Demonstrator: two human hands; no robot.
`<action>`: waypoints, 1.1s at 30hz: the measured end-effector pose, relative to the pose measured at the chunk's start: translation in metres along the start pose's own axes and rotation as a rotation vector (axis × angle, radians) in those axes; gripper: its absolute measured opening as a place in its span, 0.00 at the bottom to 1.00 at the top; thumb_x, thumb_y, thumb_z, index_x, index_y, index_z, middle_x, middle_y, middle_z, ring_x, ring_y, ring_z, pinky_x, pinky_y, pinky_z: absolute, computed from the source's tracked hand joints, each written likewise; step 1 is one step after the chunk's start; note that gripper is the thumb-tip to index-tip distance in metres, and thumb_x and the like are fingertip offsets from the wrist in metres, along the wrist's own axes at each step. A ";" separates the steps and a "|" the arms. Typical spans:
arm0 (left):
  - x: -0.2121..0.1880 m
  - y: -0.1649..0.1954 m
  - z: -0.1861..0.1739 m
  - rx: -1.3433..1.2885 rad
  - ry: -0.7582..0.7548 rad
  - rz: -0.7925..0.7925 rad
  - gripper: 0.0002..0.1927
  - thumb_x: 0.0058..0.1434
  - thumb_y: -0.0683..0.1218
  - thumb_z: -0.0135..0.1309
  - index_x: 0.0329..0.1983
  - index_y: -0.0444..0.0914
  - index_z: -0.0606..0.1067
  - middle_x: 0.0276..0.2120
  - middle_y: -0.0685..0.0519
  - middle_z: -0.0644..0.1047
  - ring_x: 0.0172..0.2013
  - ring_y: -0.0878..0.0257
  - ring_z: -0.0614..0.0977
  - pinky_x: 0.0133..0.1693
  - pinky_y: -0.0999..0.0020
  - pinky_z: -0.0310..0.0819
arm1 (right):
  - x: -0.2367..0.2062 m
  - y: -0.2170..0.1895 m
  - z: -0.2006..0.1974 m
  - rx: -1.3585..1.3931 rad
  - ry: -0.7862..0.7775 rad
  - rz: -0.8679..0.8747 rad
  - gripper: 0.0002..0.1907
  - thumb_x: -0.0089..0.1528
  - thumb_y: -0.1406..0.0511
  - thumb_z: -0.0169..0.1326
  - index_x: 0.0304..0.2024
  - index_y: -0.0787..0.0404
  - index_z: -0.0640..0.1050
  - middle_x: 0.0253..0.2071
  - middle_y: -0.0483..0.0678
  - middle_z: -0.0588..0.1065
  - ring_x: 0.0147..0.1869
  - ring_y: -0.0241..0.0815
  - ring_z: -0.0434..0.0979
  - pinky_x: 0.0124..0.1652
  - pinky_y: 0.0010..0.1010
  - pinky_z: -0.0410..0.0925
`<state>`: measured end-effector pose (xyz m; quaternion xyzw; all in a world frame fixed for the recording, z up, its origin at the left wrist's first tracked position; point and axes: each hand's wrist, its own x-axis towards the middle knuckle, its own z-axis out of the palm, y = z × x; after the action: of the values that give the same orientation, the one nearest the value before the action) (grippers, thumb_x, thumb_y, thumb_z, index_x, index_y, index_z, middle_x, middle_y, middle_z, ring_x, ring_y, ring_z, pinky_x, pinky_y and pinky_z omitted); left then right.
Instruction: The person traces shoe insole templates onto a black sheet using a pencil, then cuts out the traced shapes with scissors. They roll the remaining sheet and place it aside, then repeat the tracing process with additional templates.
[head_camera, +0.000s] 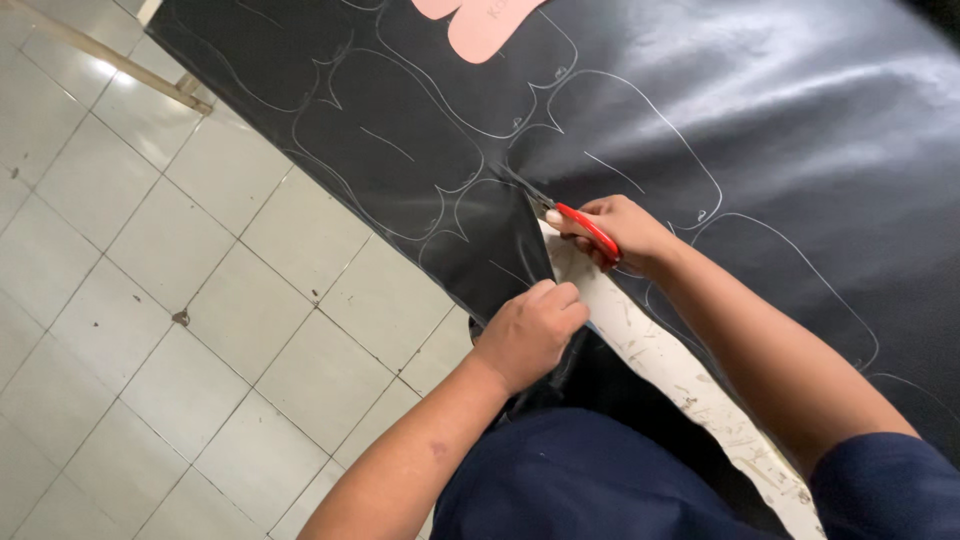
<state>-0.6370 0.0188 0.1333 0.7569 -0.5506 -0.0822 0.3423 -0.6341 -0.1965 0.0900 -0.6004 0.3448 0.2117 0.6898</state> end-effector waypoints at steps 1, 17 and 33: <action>0.000 0.000 0.000 -0.003 0.000 0.011 0.04 0.56 0.37 0.52 0.30 0.38 0.71 0.33 0.50 0.71 0.37 0.53 0.77 0.39 0.60 0.76 | 0.005 -0.001 0.004 0.027 -0.009 -0.002 0.24 0.56 0.50 0.66 0.31 0.66 0.80 0.18 0.40 0.67 0.16 0.31 0.62 0.17 0.23 0.55; 0.041 -0.160 -0.048 0.196 -0.087 0.156 0.08 0.56 0.41 0.52 0.39 0.41 0.74 0.41 0.51 0.76 0.33 0.54 0.80 0.31 0.57 0.77 | 0.012 -0.034 0.026 -0.141 0.137 0.048 0.25 0.57 0.50 0.61 0.35 0.68 0.82 0.17 0.44 0.65 0.16 0.34 0.60 0.17 0.29 0.53; 0.067 -0.200 -0.077 -0.099 -0.094 0.196 0.03 0.57 0.37 0.51 0.30 0.39 0.72 0.35 0.51 0.74 0.37 0.53 0.79 0.39 0.59 0.78 | 0.043 -0.065 0.057 -0.065 0.151 0.075 0.21 0.58 0.52 0.62 0.30 0.65 0.79 0.19 0.41 0.67 0.19 0.33 0.65 0.20 0.26 0.60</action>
<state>-0.4173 0.0236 0.0859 0.6769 -0.6327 -0.1105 0.3594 -0.5464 -0.1590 0.1051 -0.6234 0.4109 0.2027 0.6336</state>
